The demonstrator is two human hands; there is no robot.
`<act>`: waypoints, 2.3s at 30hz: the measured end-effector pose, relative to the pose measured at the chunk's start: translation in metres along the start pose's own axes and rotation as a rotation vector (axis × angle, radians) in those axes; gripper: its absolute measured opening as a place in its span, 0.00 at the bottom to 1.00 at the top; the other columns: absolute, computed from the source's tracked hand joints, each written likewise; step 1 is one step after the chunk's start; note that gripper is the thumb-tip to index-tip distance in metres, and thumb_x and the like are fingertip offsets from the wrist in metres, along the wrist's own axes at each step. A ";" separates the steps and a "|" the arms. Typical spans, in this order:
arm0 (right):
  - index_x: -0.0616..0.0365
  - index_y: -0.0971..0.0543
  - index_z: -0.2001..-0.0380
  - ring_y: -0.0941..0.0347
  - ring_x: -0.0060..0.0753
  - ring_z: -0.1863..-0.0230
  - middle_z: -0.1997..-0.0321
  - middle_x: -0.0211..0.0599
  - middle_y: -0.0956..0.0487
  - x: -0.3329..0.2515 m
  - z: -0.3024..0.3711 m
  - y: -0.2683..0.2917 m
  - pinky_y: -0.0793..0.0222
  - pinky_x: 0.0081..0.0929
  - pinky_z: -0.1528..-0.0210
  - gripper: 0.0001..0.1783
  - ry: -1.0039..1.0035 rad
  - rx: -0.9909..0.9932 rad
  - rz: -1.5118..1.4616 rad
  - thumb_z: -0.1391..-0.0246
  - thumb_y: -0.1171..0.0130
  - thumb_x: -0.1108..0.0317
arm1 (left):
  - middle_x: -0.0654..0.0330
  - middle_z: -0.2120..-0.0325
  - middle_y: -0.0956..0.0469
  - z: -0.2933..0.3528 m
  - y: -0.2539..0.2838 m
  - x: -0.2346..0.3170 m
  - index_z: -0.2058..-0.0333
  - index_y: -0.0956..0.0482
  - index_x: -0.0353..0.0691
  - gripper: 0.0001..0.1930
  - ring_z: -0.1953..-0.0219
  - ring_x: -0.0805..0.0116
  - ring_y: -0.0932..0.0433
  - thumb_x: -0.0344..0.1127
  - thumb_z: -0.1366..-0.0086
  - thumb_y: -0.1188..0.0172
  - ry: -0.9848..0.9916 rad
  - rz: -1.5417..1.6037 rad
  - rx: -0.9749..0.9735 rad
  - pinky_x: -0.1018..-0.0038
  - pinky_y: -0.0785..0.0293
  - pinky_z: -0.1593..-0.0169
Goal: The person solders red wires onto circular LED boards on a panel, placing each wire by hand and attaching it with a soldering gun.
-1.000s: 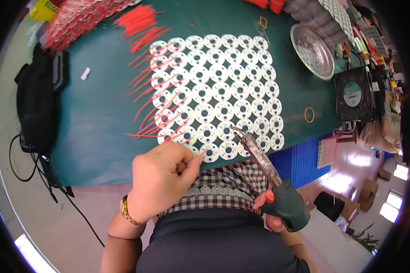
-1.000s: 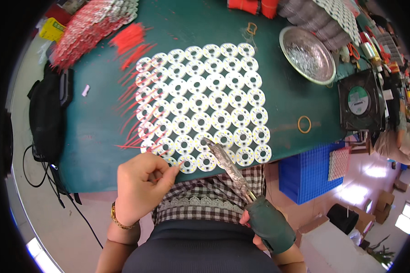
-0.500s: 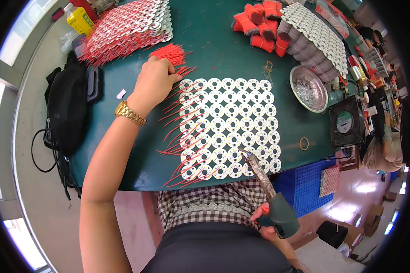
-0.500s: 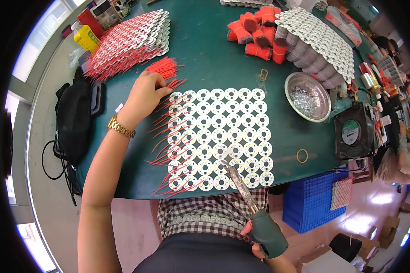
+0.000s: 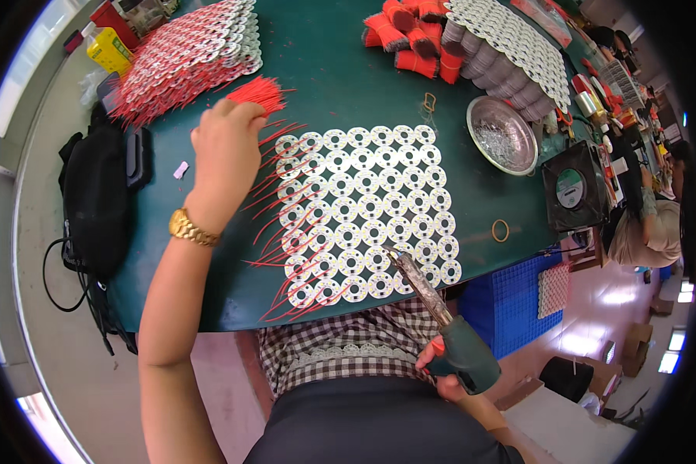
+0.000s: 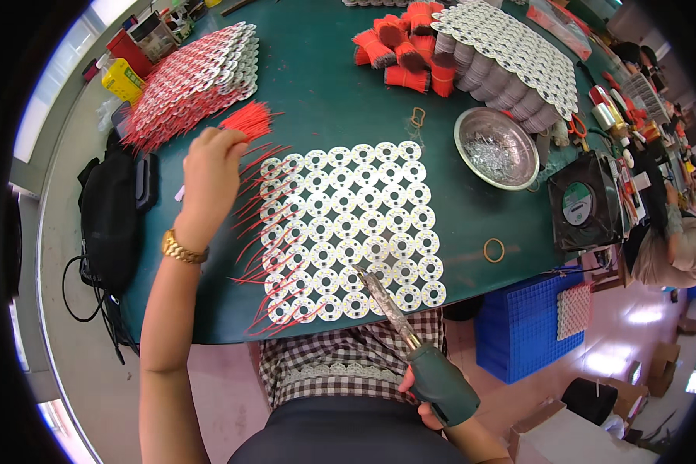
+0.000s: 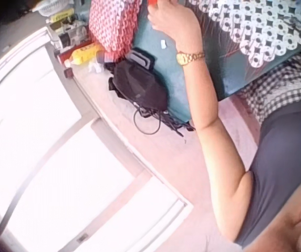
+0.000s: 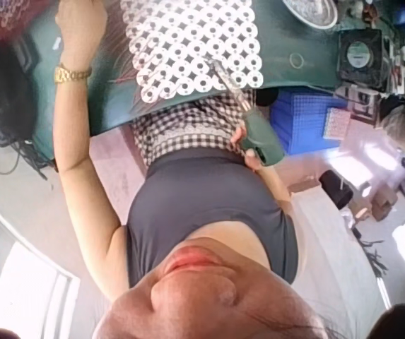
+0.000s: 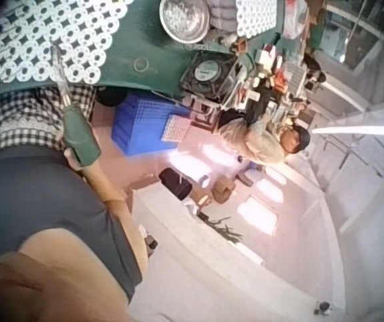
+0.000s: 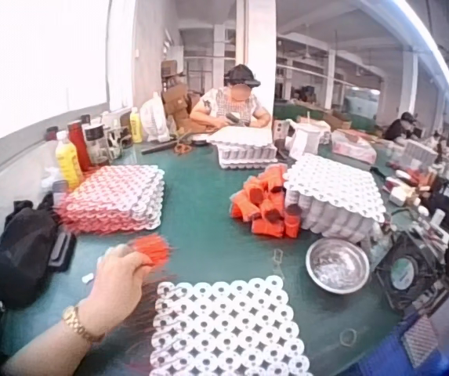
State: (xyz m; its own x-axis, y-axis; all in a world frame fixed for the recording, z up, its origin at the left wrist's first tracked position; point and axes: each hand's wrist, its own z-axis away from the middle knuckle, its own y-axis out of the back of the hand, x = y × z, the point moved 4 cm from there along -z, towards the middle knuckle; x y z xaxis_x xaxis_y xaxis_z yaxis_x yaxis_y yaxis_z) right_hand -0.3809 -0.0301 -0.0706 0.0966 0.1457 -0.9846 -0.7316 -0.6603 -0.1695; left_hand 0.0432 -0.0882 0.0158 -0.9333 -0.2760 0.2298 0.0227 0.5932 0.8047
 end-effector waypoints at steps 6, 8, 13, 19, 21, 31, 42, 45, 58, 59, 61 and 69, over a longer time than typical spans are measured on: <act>0.72 0.30 0.56 0.25 0.45 0.70 0.67 0.50 0.25 -0.006 -0.007 0.001 0.26 0.37 0.68 0.41 -0.097 -0.016 0.025 0.60 0.26 0.46 | 0.58 0.71 0.20 0.023 0.059 0.049 0.65 0.17 0.34 0.06 0.71 0.71 0.22 0.25 0.42 0.37 0.166 0.553 -0.125 0.78 0.28 0.65; 0.71 0.30 0.55 0.24 0.46 0.67 0.67 0.50 0.25 0.004 0.002 0.010 0.27 0.39 0.64 0.42 -0.169 0.021 0.062 0.65 0.23 0.50 | 0.56 0.75 0.18 0.044 0.065 0.072 0.68 0.16 0.34 0.05 0.73 0.73 0.21 0.23 0.45 0.34 0.323 0.679 -0.236 0.77 0.26 0.67; 0.71 0.31 0.52 0.25 0.46 0.64 0.65 0.47 0.24 -0.012 -0.005 0.015 0.28 0.39 0.62 0.44 -0.457 0.028 0.045 0.65 0.22 0.52 | 0.61 0.79 0.22 0.110 0.063 0.104 0.73 0.19 0.37 0.03 0.78 0.67 0.26 0.24 0.46 0.34 0.214 0.724 -0.279 0.74 0.34 0.69; 0.58 0.30 0.47 0.25 0.45 0.61 0.63 0.45 0.25 -0.025 0.010 0.013 0.28 0.39 0.60 0.33 -0.539 -0.137 -0.040 0.53 0.28 0.61 | 0.63 0.77 0.32 0.151 0.049 0.110 0.72 0.29 0.41 0.05 0.72 0.64 0.37 0.25 0.42 0.42 0.110 0.430 -0.292 0.69 0.43 0.59; 0.53 0.30 0.47 0.25 0.45 0.60 0.63 0.45 0.25 -0.034 0.011 0.010 0.28 0.41 0.59 0.26 -0.254 -0.221 0.135 0.48 0.33 0.70 | 0.63 0.77 0.32 0.153 0.048 0.111 0.72 0.28 0.42 0.05 0.70 0.63 0.37 0.25 0.43 0.41 0.118 0.438 -0.309 0.66 0.45 0.57; 0.59 0.20 0.62 0.24 0.33 0.69 0.69 0.34 0.20 -0.039 0.016 0.013 0.29 0.26 0.66 0.37 -0.463 -0.228 0.343 0.48 0.46 0.31 | 0.63 0.77 0.33 0.154 0.045 0.118 0.72 0.28 0.43 0.07 0.68 0.61 0.36 0.26 0.45 0.38 0.097 0.373 -0.372 0.60 0.47 0.52; 0.67 0.24 0.63 0.26 0.30 0.70 0.68 0.38 0.23 -0.055 0.006 0.006 0.32 0.24 0.69 0.37 -0.132 -0.270 0.567 0.48 0.41 0.35 | 0.63 0.77 0.33 0.153 0.046 0.119 0.72 0.28 0.42 0.08 0.68 0.61 0.36 0.25 0.47 0.38 0.075 0.341 -0.379 0.60 0.46 0.53; 0.66 0.24 0.64 0.27 0.30 0.71 0.70 0.38 0.23 -0.054 0.007 0.005 0.33 0.24 0.68 0.36 -0.169 -0.234 0.512 0.49 0.41 0.36 | 0.63 0.77 0.33 0.154 0.045 0.121 0.72 0.28 0.43 0.08 0.68 0.61 0.36 0.25 0.47 0.37 0.068 0.332 -0.385 0.60 0.46 0.53; 0.60 0.28 0.53 0.25 0.38 0.67 0.66 0.44 0.24 -0.038 0.026 0.018 0.27 0.32 0.63 0.31 -0.130 -0.096 0.229 0.53 0.28 0.52 | 0.63 0.77 0.33 0.151 0.047 0.118 0.72 0.28 0.43 0.08 0.69 0.61 0.36 0.25 0.47 0.37 0.059 0.340 -0.412 0.62 0.44 0.54; 0.62 0.30 0.51 0.25 0.39 0.67 0.66 0.45 0.25 -0.030 0.032 0.022 0.27 0.34 0.64 0.37 -0.274 -0.029 0.183 0.55 0.28 0.48 | 0.63 0.77 0.33 0.148 0.049 0.116 0.72 0.28 0.43 0.08 0.69 0.61 0.36 0.25 0.47 0.37 0.061 0.337 -0.410 0.62 0.44 0.54; 0.63 0.32 0.48 0.25 0.41 0.67 0.66 0.47 0.25 -0.026 0.035 0.024 0.27 0.35 0.64 0.42 -0.416 0.044 0.138 0.57 0.27 0.45 | 0.64 0.77 0.33 0.141 0.054 0.109 0.72 0.28 0.43 0.07 0.68 0.61 0.36 0.25 0.46 0.38 0.192 0.438 -0.360 0.63 0.44 0.55; 0.58 0.21 0.57 0.23 0.33 0.67 0.69 0.31 0.20 -0.048 -0.011 -0.013 0.27 0.27 0.64 0.29 -0.056 -0.065 0.282 0.44 0.43 0.41 | 0.63 0.75 0.31 0.126 0.036 0.115 0.73 0.28 0.43 0.07 0.66 0.59 0.35 0.28 0.43 0.37 0.101 0.306 -0.412 0.57 0.43 0.49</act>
State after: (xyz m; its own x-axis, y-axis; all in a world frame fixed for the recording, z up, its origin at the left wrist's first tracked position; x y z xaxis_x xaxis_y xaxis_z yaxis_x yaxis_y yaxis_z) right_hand -0.3684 -0.0371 -0.0212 -0.1429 -0.0109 -0.9897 -0.6794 -0.7261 0.1061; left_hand -0.1085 -0.0034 0.0018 -0.8230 -0.2207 0.5235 0.4470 0.3172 0.8364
